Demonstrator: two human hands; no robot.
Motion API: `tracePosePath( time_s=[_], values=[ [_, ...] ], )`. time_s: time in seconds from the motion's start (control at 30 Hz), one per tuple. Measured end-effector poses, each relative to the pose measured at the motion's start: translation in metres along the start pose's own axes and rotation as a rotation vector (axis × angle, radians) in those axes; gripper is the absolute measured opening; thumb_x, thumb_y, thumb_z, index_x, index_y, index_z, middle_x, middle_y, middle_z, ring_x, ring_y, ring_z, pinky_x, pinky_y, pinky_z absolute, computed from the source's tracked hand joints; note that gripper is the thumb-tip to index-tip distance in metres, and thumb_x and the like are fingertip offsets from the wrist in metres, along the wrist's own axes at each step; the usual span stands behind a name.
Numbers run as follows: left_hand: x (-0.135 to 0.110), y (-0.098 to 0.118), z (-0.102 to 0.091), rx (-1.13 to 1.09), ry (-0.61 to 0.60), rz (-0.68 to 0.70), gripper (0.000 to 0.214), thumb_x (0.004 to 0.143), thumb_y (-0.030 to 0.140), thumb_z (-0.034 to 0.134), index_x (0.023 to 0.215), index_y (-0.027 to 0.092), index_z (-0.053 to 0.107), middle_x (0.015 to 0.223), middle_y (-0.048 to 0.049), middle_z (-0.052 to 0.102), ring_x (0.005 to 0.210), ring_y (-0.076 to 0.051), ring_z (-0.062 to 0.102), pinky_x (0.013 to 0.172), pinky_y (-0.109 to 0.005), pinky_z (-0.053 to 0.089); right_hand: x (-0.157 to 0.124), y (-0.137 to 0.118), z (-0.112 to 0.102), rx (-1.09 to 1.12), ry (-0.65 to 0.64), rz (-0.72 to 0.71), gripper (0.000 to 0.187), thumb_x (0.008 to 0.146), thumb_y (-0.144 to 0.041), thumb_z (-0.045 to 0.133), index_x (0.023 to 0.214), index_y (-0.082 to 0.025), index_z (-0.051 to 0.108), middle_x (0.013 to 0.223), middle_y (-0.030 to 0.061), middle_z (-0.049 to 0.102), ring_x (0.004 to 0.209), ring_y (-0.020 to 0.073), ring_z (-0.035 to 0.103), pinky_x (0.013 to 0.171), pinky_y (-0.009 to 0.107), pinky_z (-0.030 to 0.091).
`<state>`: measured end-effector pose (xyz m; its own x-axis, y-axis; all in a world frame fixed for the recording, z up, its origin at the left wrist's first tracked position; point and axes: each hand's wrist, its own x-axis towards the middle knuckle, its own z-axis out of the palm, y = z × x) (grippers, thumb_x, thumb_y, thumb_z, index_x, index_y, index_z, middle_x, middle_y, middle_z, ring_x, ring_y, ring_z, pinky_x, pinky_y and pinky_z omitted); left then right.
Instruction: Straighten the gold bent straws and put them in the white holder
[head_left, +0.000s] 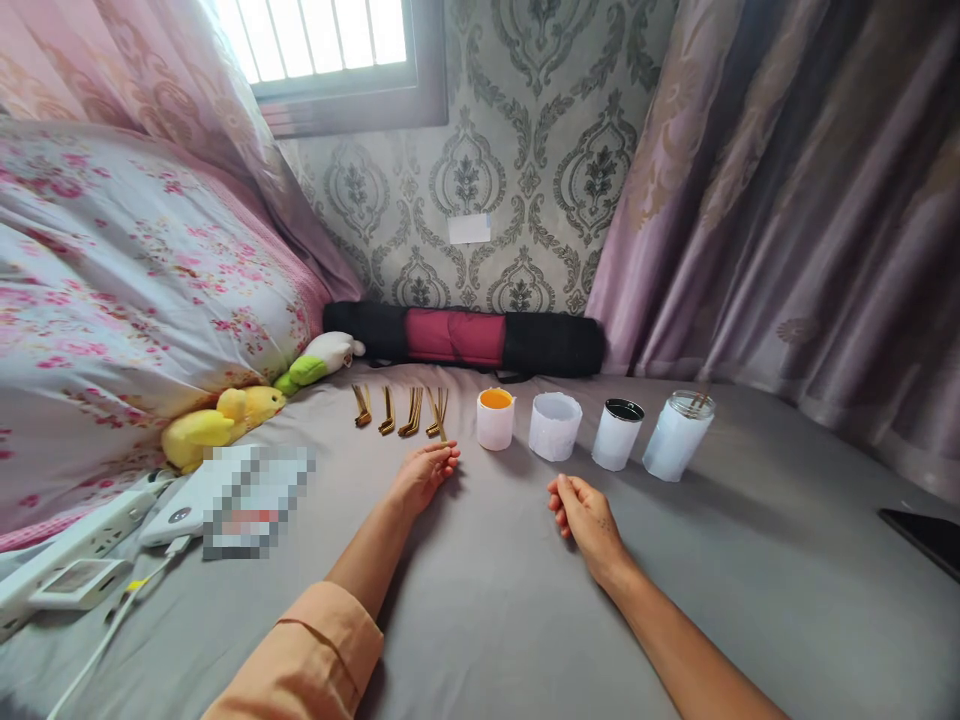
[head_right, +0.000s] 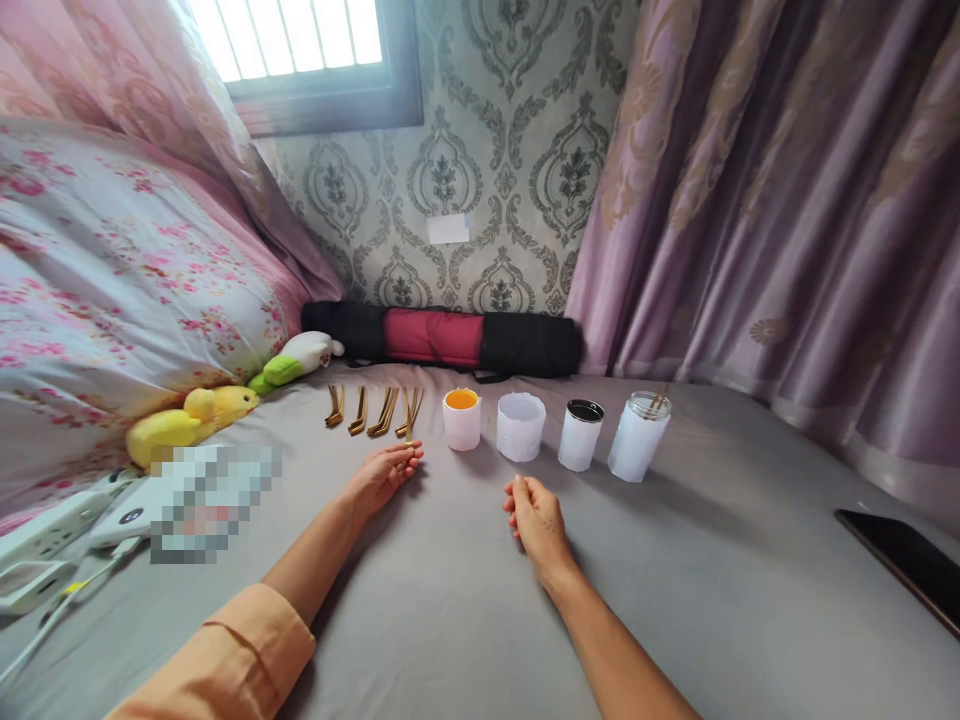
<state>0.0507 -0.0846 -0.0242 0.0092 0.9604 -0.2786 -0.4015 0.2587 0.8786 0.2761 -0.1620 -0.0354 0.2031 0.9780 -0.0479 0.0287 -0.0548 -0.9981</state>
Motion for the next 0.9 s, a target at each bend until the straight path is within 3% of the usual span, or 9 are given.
tracePosePath(
  time_s=[0.47, 0.73, 0.9],
  values=[
    [-0.037, -0.019, 0.009, -0.029, -0.067, 0.049, 0.022, 0.069, 0.013, 0.061, 0.090, 0.008, 0.061, 0.072, -0.0063, 0.061, 0.054, -0.006, 0.054, 0.048, -0.016, 0.042, 0.001, 0.001, 0.001, 0.001, -0.014, -0.001, 0.035, 0.074, -0.049, 0.046, 0.072, -0.015, 0.052, 0.057, -0.0021, 0.048, 0.042, 0.0049, 0.041, 0.035, 0.016, 0.031],
    [-0.058, -0.026, 0.012, 0.110, -0.082, 0.071, 0.040, 0.066, 0.030, 0.066, 0.100, 0.010, 0.058, 0.076, -0.0052, 0.061, 0.058, -0.007, 0.053, 0.049, -0.016, 0.040, 0.002, 0.004, 0.002, 0.006, -0.022, -0.007, 0.034, 0.076, -0.048, 0.043, 0.074, -0.015, 0.051, 0.057, -0.0033, 0.048, 0.041, 0.0044, 0.040, 0.034, 0.015, 0.030],
    [-0.068, -0.026, 0.012, 0.248, -0.096, 0.155, 0.043, 0.066, 0.037, 0.063, 0.102, 0.012, 0.059, 0.078, -0.0044, 0.061, 0.060, -0.008, 0.051, 0.052, -0.018, 0.041, -0.001, 0.001, 0.000, -0.013, -0.026, 0.005, 0.033, 0.077, -0.046, 0.041, 0.074, -0.015, 0.051, 0.056, -0.0029, 0.049, 0.041, 0.0043, 0.040, 0.034, 0.015, 0.030]
  ],
)
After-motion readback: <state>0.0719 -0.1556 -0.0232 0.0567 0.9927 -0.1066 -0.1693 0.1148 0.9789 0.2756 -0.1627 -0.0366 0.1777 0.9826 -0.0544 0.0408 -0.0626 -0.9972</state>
